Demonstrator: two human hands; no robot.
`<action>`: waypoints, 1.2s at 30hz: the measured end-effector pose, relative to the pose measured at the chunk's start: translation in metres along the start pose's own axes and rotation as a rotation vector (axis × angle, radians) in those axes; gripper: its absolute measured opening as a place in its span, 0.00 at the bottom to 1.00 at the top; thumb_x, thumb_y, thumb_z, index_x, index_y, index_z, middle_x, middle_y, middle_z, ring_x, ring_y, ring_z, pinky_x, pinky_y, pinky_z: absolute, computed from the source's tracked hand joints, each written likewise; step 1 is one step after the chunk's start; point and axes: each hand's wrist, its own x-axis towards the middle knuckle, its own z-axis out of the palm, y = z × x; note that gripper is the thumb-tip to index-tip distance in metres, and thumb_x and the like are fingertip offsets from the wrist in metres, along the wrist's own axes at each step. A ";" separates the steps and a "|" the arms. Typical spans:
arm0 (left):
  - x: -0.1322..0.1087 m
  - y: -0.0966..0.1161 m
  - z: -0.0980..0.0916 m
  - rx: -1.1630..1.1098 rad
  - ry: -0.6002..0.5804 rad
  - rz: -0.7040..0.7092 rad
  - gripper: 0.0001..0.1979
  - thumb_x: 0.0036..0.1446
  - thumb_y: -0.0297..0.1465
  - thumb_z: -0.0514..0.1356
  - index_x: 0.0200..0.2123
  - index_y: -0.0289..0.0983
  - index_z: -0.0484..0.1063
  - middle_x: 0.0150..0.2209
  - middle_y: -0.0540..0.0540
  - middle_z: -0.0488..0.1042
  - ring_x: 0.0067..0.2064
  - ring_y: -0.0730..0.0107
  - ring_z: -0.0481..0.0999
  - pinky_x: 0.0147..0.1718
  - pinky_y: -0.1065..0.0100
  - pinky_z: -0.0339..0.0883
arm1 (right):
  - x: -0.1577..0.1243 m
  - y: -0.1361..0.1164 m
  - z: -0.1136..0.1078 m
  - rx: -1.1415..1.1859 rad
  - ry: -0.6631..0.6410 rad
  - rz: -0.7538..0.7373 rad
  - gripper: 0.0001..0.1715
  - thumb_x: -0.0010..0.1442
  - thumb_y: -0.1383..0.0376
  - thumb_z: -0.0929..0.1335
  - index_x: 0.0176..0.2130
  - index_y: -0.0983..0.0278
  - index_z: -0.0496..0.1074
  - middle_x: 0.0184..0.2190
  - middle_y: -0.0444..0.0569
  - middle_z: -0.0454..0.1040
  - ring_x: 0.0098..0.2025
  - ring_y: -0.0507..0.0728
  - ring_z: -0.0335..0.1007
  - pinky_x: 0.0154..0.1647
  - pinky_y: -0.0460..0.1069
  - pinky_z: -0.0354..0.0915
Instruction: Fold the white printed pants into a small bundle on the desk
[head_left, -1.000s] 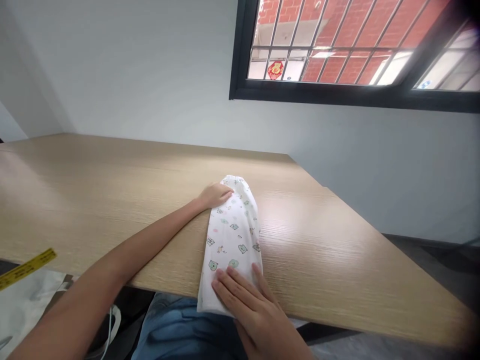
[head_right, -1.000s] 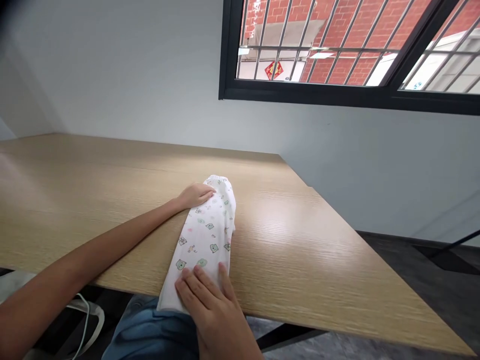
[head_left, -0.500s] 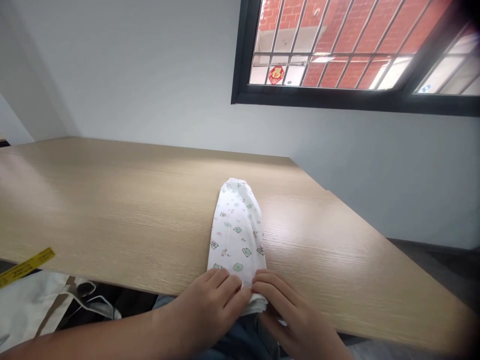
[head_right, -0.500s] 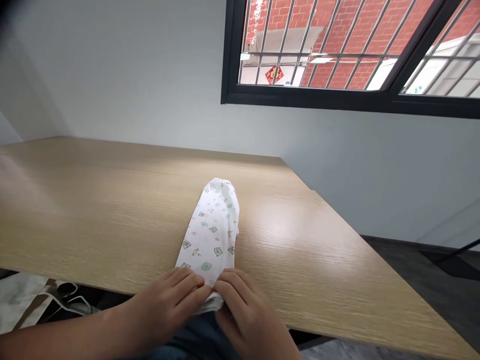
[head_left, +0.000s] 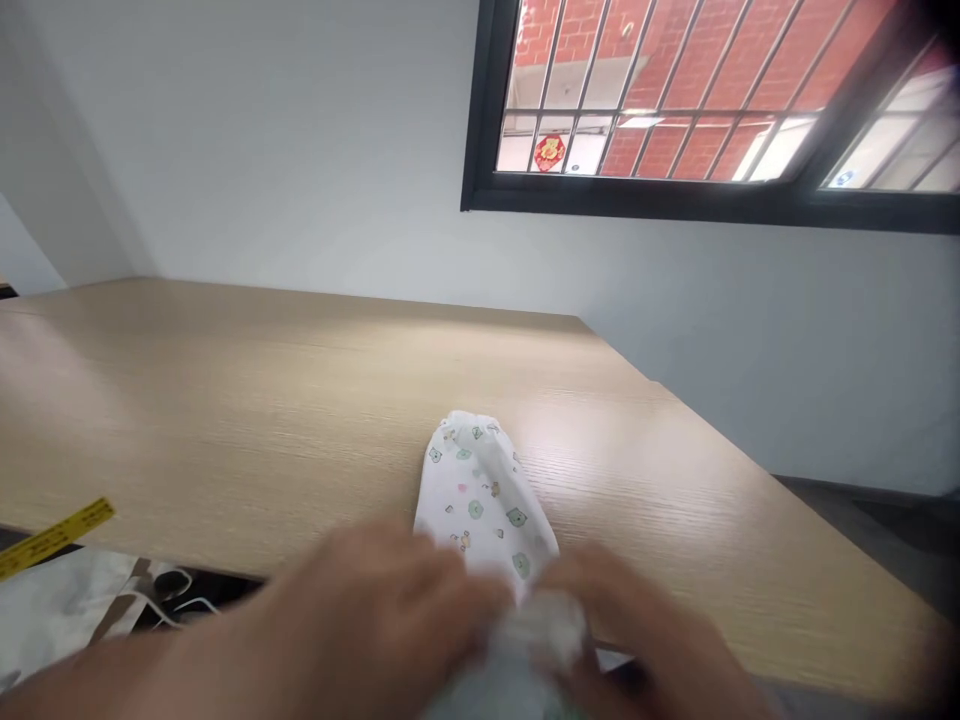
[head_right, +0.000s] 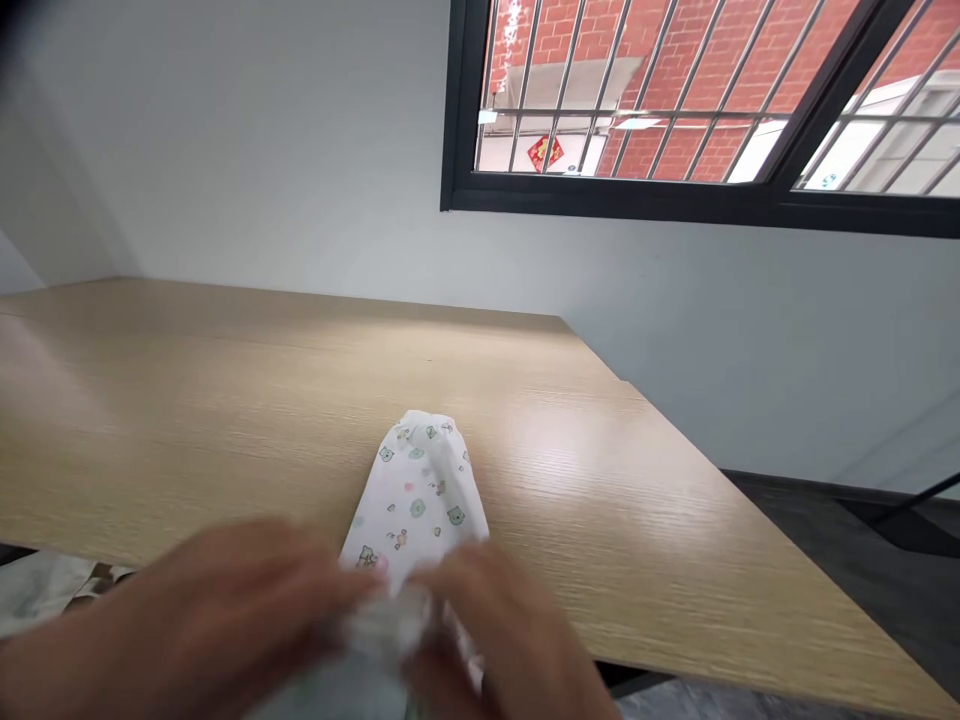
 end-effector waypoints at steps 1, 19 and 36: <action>0.023 -0.013 -0.005 0.042 -0.016 -0.064 0.11 0.58 0.27 0.50 0.39 0.40 0.70 0.32 0.49 0.74 0.31 0.70 0.71 0.29 0.70 0.64 | 0.015 0.003 -0.005 -0.055 0.075 0.083 0.13 0.62 0.58 0.59 0.32 0.60 0.67 0.25 0.44 0.71 0.27 0.54 0.68 0.29 0.48 0.66; 0.063 -0.083 0.065 -0.322 -0.041 0.071 0.22 0.66 0.36 0.39 0.61 0.36 0.49 0.61 0.47 0.54 0.61 0.74 0.53 0.58 0.69 0.48 | 0.031 0.044 0.015 -0.241 -0.014 0.005 0.18 0.64 0.65 0.56 0.50 0.65 0.65 0.50 0.55 0.67 0.53 0.59 0.62 0.51 0.55 0.63; 0.139 -0.166 0.087 0.315 -0.095 -0.011 0.21 0.65 0.38 0.39 0.59 0.45 0.55 0.63 0.49 0.49 0.64 0.57 0.41 0.59 0.49 0.26 | -0.028 0.038 0.037 -0.455 -0.136 -0.276 0.28 0.61 0.71 0.59 0.60 0.68 0.54 0.57 0.51 0.58 0.59 0.58 0.52 0.56 0.56 0.58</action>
